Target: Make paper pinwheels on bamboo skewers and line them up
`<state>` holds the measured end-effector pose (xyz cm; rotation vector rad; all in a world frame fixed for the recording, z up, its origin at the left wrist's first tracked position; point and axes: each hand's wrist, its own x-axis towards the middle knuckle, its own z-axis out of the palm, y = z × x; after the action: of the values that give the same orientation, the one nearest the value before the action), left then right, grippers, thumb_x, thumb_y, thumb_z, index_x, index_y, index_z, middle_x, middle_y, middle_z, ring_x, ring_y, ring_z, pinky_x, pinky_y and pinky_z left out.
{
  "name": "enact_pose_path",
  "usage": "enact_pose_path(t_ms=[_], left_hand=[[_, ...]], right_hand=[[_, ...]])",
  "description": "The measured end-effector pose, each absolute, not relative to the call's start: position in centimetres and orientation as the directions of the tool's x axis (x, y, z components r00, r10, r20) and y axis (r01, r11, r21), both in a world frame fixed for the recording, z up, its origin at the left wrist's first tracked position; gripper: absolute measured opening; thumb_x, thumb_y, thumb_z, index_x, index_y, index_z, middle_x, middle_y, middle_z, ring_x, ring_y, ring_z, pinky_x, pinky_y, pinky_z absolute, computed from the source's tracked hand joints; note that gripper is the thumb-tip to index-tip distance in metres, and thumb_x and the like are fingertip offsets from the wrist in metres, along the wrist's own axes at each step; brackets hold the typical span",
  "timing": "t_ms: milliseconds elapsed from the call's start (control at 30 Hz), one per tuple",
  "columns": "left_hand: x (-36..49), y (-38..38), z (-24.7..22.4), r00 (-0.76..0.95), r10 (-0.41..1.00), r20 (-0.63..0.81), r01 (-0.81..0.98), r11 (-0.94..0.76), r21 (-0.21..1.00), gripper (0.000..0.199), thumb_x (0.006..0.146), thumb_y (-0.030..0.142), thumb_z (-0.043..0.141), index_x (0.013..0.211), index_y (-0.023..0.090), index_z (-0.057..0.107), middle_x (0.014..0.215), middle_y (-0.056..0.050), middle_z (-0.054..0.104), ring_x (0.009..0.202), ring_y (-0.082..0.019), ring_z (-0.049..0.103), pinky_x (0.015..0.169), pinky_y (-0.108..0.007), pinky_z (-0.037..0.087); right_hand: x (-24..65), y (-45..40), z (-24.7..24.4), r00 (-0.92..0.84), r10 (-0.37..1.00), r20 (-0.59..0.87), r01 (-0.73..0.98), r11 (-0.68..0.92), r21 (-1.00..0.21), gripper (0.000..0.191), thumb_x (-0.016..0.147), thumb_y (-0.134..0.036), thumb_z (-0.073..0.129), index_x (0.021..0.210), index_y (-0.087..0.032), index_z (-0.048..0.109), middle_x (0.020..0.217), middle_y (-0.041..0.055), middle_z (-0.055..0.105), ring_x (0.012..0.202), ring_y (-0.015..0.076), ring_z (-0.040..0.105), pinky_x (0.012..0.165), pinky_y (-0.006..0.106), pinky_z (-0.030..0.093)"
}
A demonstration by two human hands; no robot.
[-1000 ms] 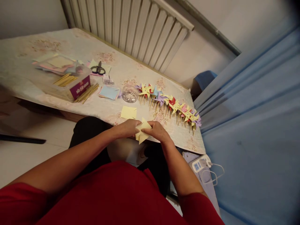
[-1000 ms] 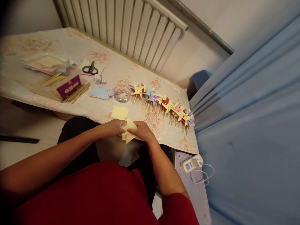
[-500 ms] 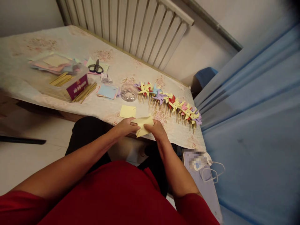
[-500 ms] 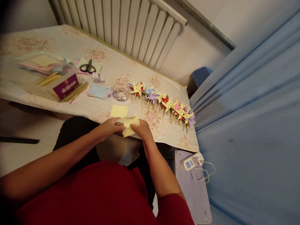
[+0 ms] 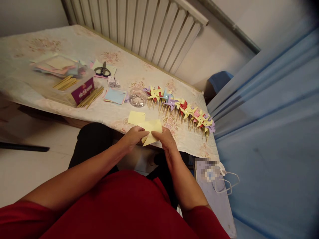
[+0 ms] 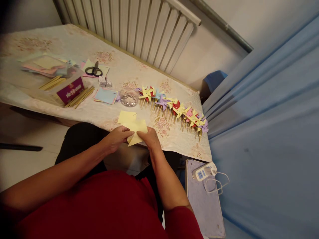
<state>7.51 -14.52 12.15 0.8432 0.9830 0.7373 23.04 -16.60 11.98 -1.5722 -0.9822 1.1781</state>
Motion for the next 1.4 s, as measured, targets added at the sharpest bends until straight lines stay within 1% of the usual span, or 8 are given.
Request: enact_pose_path(t_ms=[233, 333, 433, 667, 800, 933, 1133, 1400], left_hand=[[7.5, -14.7, 12.4, 0.365, 0.845, -0.391, -0.195, 0.48, 0.855, 0.022, 0.063, 0.026, 0.075, 0.076, 0.016, 0.061, 0.064, -0.001, 0.066, 0.057, -0.015, 0.063, 0.054, -0.025, 0.047], [7.4, -14.5, 12.0, 0.392, 0.841, -0.373, -0.217, 0.479, 0.851, 0.019, 0.064, 0.028, 0.072, 0.075, 0.016, 0.061, 0.065, -0.002, 0.067, 0.058, -0.016, 0.064, 0.054, -0.025, 0.048], [7.4, -14.3, 11.8, 0.383, 0.847, -0.369, -0.237, 0.476, 0.847, 0.016, 0.066, 0.027, 0.069, 0.075, 0.015, 0.062, 0.066, -0.003, 0.068, 0.058, -0.016, 0.064, 0.052, -0.024, 0.047], [7.8, -14.5, 12.3, 0.401, 0.844, -0.356, -0.343, 0.499, 0.796, 0.013, 0.065, 0.022, 0.068, 0.074, 0.015, 0.061, 0.065, -0.001, 0.066, 0.056, -0.014, 0.062, 0.051, -0.022, 0.046], [7.8, -14.8, 12.5, 0.42, 0.839, -0.346, -0.363, 0.504, 0.783, 0.012, 0.067, 0.02, 0.069, 0.075, 0.015, 0.062, 0.066, -0.001, 0.065, 0.056, -0.012, 0.06, 0.053, -0.021, 0.045], [7.7, -15.0, 12.7, 0.416, 0.849, -0.327, -0.358, 0.484, 0.799, 0.009, 0.068, 0.021, 0.068, 0.072, 0.015, 0.062, 0.063, 0.001, 0.061, 0.053, -0.01, 0.055, 0.051, -0.021, 0.041], [7.7, -15.2, 12.5, 0.394, 0.878, -0.273, -0.343, 0.416, 0.842, 0.012, 0.066, 0.025, 0.068, 0.066, 0.016, 0.06, 0.06, 0.002, 0.059, 0.054, -0.009, 0.052, 0.054, -0.022, 0.041], [7.6, -15.5, 12.7, 0.355, 0.909, -0.219, -0.206, 0.304, 0.93, 0.016, 0.067, 0.031, 0.064, 0.069, 0.016, 0.06, 0.065, 0.001, 0.062, 0.06, -0.012, 0.055, 0.057, -0.024, 0.043]], right_hand=[[23.0, -17.3, 12.8, 0.234, 0.962, -0.142, 0.165, -0.183, -0.969, 0.027, 0.066, -0.038, 0.07, 0.082, -0.016, 0.071, 0.071, 0.0007, 0.07, 0.065, 0.0177, 0.063, 0.062, 0.029, 0.05], [23.3, -18.5, 13.2, 0.414, 0.905, 0.101, 0.292, -0.027, -0.956, 0.027, 0.074, -0.042, 0.067, 0.085, -0.017, 0.069, 0.076, 0.002, 0.069, 0.072, 0.0175, 0.064, 0.069, 0.03, 0.052], [23.2, -20.4, 12.7, 0.574, 0.708, 0.411, 0.512, 0.081, -0.855, 0.023, 0.082, -0.037, 0.063, 0.093, -0.017, 0.067, 0.08, 0.0028, 0.068, 0.076, 0.0166, 0.063, 0.078, 0.032, 0.053], [21.9, -23.8, 8.7, 0.122, 0.704, 0.7, 0.795, 0.353, -0.493, 0.021, 0.095, -0.018, 0.053, 0.11, -0.02, 0.068, 0.087, 0.0058, 0.07, 0.077, 0.0161, 0.065, 0.071, 0.029, 0.053], [21.4, -23.5, 7.4, 0.06, 0.727, 0.684, 0.818, 0.357, -0.451, 0.025, 0.096, -0.019, 0.053, 0.115, -0.02, 0.068, 0.092, 0.0083, 0.073, 0.083, 0.0176, 0.068, 0.072, 0.029, 0.055], [20.8, -22.9, 7.4, 0.181, 0.781, 0.598, 0.744, 0.289, -0.603, 0.022, 0.096, -0.027, 0.053, 0.105, -0.021, 0.072, 0.086, 0.0065, 0.073, 0.073, 0.0169, 0.067, 0.07, 0.03, 0.055], [19.2, -22.6, 9.6, 0.449, 0.881, 0.148, 0.302, 0.006, -0.953, 0.023, 0.088, -0.041, 0.058, 0.091, -0.022, 0.07, 0.07, -0.0007, 0.067, 0.049, 0.0137, 0.058, 0.052, 0.028, 0.048], [18.4, -21.9, 11.5, 0.473, 0.872, -0.129, 0.047, -0.171, -0.984, 0.026, 0.077, -0.048, 0.062, 0.079, -0.023, 0.063, 0.059, -0.0039, 0.062, 0.044, 0.0146, 0.056, 0.043, 0.026, 0.042]])
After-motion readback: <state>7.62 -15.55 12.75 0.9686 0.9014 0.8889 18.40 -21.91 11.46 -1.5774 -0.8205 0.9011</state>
